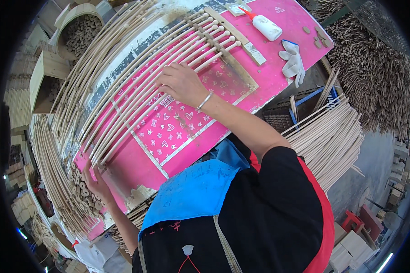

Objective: Gluing and assembling small wooden discs and rods to create a frame structure.

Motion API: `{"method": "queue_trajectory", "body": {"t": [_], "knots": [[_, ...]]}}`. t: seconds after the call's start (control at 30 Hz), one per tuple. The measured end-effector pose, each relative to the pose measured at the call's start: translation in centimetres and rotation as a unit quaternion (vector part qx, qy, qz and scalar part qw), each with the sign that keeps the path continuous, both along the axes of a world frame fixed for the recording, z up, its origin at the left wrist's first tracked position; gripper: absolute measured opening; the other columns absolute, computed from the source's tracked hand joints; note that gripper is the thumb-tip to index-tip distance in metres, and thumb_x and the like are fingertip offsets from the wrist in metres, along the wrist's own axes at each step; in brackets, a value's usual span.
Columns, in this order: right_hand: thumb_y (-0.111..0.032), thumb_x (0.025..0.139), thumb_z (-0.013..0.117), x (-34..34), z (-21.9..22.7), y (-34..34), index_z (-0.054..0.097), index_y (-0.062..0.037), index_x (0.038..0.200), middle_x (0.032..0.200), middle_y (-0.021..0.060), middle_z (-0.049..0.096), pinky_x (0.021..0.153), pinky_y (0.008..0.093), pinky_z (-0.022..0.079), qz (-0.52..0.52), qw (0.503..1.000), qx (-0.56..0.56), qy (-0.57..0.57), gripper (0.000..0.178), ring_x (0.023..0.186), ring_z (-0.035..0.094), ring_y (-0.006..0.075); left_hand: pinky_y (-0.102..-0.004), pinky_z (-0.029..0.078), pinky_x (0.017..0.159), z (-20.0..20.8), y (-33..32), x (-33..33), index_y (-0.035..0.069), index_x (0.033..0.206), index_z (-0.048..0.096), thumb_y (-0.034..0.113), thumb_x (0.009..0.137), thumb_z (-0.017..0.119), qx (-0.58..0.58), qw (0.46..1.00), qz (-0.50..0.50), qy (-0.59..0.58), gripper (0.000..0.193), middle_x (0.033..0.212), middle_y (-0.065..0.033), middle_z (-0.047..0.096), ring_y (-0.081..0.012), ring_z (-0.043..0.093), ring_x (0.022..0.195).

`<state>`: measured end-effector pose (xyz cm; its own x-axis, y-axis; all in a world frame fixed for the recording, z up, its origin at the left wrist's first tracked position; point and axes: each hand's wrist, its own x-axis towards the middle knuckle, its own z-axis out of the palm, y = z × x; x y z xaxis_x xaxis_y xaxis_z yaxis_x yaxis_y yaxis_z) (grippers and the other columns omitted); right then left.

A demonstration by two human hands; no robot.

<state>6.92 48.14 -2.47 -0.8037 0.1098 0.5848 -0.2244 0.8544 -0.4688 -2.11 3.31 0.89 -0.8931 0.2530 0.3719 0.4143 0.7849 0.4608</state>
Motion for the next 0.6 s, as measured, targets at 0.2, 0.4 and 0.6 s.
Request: {"method": "queue_trajectory", "body": {"t": [0.2,0.4,0.6], "knots": [[-0.016,0.094,0.072,5.2,0.9,-0.6,0.073,-0.0056,0.095,0.093,0.0089,0.068,0.079,0.0389,0.053,-0.094,0.974,-0.208,0.003,0.01,0.089,0.067,0.0269,-0.042,0.053,0.094,-0.2,12.8,2.1,0.003,0.132,0.069,0.002,0.095,0.07,-0.022,0.973,-0.231,0.007,0.037,0.122,-0.0147,0.069,-0.0308,0.065,0.114],[-0.013,0.094,0.071,9.9,0.9,2.3,0.074,-0.0053,0.1,0.091,0.0102,0.068,0.077,0.0378,0.054,-0.171,0.947,-0.269,0.025,0.01,0.085,0.069,0.0268,-0.0415,0.048,0.093,-0.7,22.7,2.1,0.014,0.136,0.069,0.01,0.094,0.071,-0.138,0.927,-0.344,0.067,0.043,0.123,-0.0085,0.065,-0.028,0.063,0.114],[-0.011,0.095,0.07,13.0,0.3,6.2,0.075,-0.0052,0.102,0.09,0.0089,0.067,0.072,0.0347,0.051,-0.22,0.92,-0.325,0.013,0.011,0.079,0.066,0.0227,-0.0413,0.05,0.083,-1.1,25.1,1.6,0.012,0.132,0.071,0.009,0.093,0.071,-0.173,0.915,-0.36,0.048,0.039,0.111,-0.0073,0.067,-0.0268,0.067,0.1]]}}
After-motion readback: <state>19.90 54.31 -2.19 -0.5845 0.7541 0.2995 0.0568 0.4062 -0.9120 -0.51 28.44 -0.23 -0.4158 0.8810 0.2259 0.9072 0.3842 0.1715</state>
